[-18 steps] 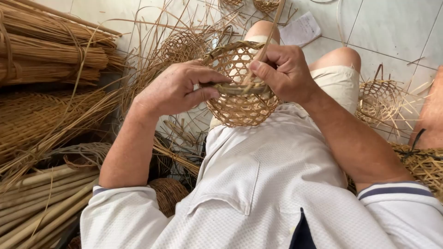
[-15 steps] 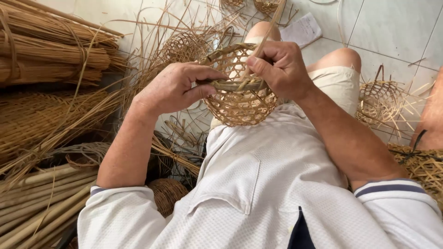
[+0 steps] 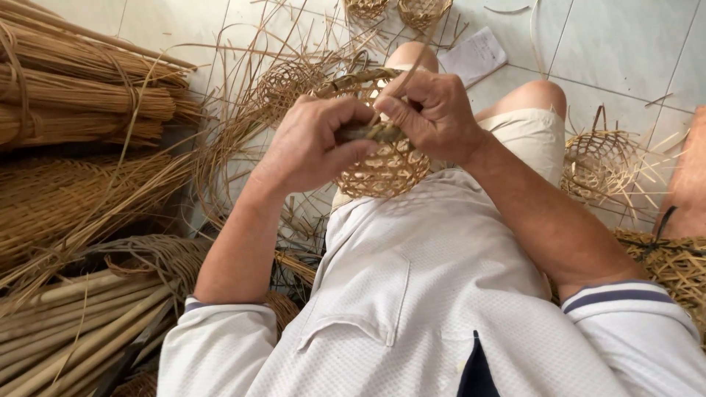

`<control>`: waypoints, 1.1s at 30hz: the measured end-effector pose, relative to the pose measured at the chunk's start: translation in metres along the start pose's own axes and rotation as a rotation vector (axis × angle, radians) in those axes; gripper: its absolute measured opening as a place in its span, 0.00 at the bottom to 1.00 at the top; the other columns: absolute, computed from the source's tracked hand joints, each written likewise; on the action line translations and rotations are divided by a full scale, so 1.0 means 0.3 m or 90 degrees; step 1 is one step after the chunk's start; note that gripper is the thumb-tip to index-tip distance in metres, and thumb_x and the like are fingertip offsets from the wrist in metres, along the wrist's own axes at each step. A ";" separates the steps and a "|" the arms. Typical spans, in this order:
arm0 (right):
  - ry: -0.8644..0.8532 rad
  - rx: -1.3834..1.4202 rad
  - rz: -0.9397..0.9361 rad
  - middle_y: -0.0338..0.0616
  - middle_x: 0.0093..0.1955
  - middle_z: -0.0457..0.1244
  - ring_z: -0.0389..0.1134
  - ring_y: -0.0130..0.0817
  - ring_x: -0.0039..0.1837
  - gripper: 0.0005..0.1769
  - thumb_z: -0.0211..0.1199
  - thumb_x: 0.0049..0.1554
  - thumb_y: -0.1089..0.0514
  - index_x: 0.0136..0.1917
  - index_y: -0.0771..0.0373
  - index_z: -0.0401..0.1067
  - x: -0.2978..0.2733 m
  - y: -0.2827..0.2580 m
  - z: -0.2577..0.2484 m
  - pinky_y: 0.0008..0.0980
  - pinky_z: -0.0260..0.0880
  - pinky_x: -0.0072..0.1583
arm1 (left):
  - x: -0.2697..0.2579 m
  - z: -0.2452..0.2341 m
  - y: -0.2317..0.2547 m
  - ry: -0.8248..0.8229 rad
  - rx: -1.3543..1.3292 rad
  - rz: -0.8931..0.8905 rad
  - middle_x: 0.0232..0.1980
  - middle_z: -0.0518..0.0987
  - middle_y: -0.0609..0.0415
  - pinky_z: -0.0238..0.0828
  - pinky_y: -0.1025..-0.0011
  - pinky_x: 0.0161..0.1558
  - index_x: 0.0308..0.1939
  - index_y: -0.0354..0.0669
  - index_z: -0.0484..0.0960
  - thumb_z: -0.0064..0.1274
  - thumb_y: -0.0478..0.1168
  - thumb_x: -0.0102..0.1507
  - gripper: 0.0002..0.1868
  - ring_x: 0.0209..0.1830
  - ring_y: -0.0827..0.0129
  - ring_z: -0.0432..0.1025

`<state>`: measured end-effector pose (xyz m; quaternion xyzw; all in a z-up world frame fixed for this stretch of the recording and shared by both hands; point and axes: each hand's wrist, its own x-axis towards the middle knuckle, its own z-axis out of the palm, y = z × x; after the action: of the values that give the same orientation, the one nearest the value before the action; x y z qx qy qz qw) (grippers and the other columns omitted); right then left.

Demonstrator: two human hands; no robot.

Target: The person is weaving a small basket using thin strips of natural material, carefully threading them through the existing frame.

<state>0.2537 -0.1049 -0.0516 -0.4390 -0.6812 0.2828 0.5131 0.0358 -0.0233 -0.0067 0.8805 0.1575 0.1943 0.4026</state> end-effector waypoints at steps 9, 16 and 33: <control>0.009 0.349 0.041 0.39 0.56 0.69 0.72 0.28 0.60 0.07 0.61 0.69 0.53 0.56 0.56 0.73 -0.054 -0.097 -0.064 0.29 0.76 0.69 | 0.009 -0.006 -0.038 0.008 -0.087 -0.050 0.26 0.78 0.60 0.55 0.77 0.17 0.40 0.41 0.80 0.64 0.33 0.66 0.06 0.16 0.78 0.64; -0.016 0.274 0.126 0.52 0.57 0.72 0.66 0.19 0.42 0.10 0.61 0.65 0.58 0.51 0.66 0.78 -0.238 -0.045 -0.021 0.20 0.65 0.46 | -0.018 -0.018 -0.055 0.022 -0.117 -0.081 0.28 0.81 0.55 0.72 0.68 0.36 0.43 0.48 0.86 0.69 0.44 0.62 0.10 0.28 0.65 0.75; 0.184 0.408 0.081 0.57 0.43 0.68 0.71 0.39 0.42 0.08 0.55 0.63 0.65 0.49 0.71 0.74 -0.640 -0.034 -0.231 0.37 0.72 0.49 | 0.000 0.002 -0.187 0.128 -0.229 -0.188 0.23 0.77 0.60 0.61 0.81 0.29 0.33 0.45 0.85 0.70 0.43 0.63 0.10 0.26 0.79 0.68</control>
<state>0.3331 -0.2846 -0.1079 -0.3329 -0.4493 0.4488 0.6971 0.0291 0.0115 -0.0502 0.7386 0.2867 0.2445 0.5590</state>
